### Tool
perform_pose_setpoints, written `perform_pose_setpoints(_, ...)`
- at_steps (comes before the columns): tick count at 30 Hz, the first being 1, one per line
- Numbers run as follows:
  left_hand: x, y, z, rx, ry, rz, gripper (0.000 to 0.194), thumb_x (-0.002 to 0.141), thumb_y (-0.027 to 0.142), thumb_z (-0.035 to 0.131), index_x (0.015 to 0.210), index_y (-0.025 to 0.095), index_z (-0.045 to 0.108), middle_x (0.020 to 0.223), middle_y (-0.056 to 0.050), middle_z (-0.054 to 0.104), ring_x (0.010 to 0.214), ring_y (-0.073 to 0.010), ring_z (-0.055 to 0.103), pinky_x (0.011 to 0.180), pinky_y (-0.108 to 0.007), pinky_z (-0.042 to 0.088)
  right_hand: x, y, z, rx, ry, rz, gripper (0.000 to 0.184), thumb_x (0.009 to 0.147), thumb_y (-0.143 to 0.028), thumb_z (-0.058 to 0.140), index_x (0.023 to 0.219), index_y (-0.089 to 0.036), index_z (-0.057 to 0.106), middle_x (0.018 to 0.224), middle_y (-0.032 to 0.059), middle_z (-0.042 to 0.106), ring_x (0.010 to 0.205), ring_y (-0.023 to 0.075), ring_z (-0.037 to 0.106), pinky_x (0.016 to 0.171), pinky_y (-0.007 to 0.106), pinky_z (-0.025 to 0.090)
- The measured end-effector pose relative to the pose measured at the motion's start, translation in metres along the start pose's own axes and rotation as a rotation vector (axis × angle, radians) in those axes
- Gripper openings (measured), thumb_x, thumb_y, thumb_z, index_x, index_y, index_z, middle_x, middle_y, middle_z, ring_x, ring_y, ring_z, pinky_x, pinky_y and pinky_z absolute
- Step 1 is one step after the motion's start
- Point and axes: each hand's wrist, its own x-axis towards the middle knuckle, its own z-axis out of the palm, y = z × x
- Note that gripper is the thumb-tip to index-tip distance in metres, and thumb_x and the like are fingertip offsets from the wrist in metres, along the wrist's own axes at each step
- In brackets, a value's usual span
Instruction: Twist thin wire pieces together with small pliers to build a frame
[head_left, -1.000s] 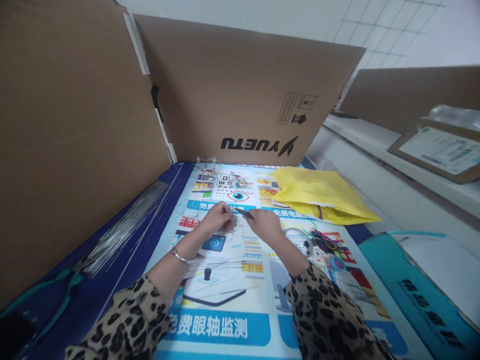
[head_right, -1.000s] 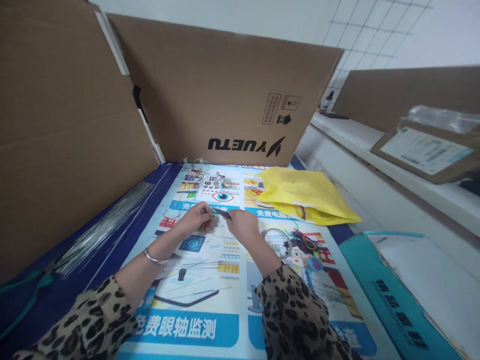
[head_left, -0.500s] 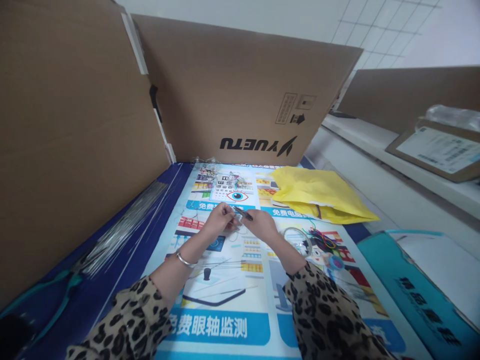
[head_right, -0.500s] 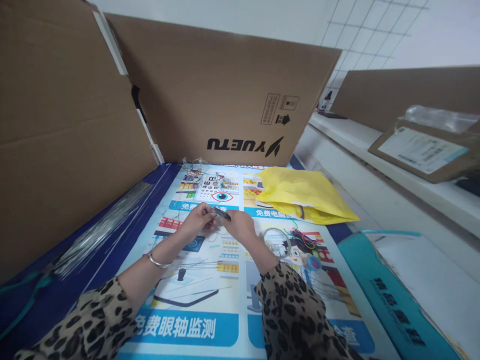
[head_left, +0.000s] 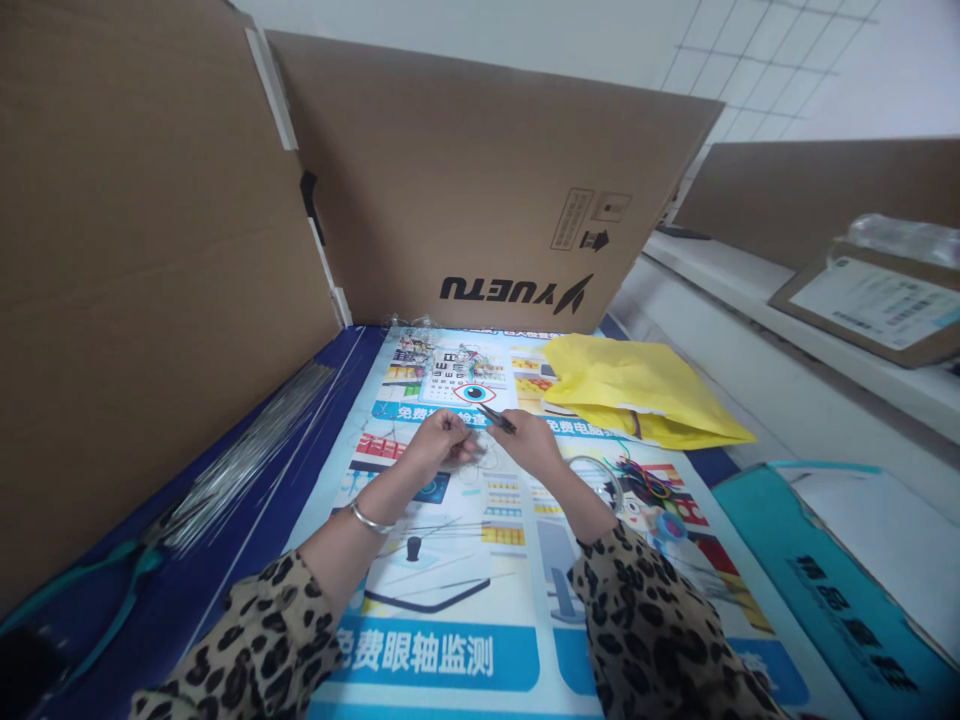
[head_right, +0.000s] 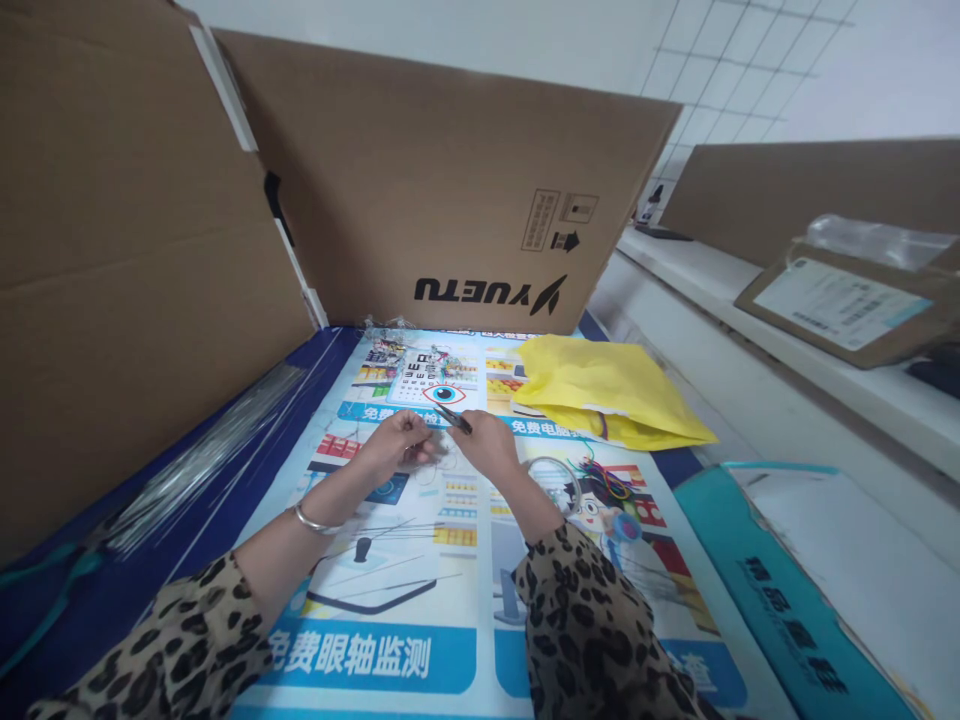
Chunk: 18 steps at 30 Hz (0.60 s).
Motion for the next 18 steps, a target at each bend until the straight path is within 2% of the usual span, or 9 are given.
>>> perform_pose_setpoints(4,0.002,-0.001,-0.002,0.020,0.008,-0.009,0.023,0.068,0.024,0.061,0.074,0.017,0.039,0.056,0.000,0.061,0.038,-0.0082,0.053,0.043,-0.020,0.043,-0.001,0.010,-0.013,-0.176,0.042,-0.055,0.027,0.082,-0.040,0.041,0.081,-0.021,0.060,0.078,0.0027,0.061,0.076,0.0142,0.052,0.061,0.023,0.028)
perform_pose_setpoints(8,0.001,0.001,0.000,0.083,0.008,-0.024,0.024,0.067,0.025,0.061,0.073,0.018,0.039,0.052,0.002,0.059,0.037,-0.0087,0.052,0.040,-0.019,0.041,-0.003,0.010,-0.020,-0.293,0.052,-0.084,0.029,0.083,-0.038,0.039,0.085,-0.020,0.062,0.080,0.0058,0.061,0.080,0.0169,0.051,0.068,0.026,0.029)
perform_pose_setpoints(13,-0.001,0.003,0.004,0.188,-0.025,-0.051,0.026,0.067,0.027,0.063,0.073,0.018,0.039,0.049,0.002,0.059,0.037,-0.0090,0.053,0.038,-0.016,0.038,-0.005,0.004,-0.015,-0.344,0.037,-0.135,0.028,0.083,-0.037,0.040,0.087,-0.020,0.062,0.083,0.0062,0.062,0.081,0.0186,0.052,0.068,0.028,0.030)
perform_pose_setpoints(18,0.000,0.001,0.002,0.196,-0.050,-0.041,0.027,0.066,0.029,0.064,0.073,0.018,0.040,0.050,0.000,0.060,0.036,-0.0092,0.053,0.036,-0.014,0.034,-0.005,0.004,-0.011,-0.362,0.016,-0.147,0.026,0.081,-0.037,0.043,0.085,-0.021,0.063,0.082,0.0058,0.063,0.080,0.0189,0.053,0.067,0.028,0.031)
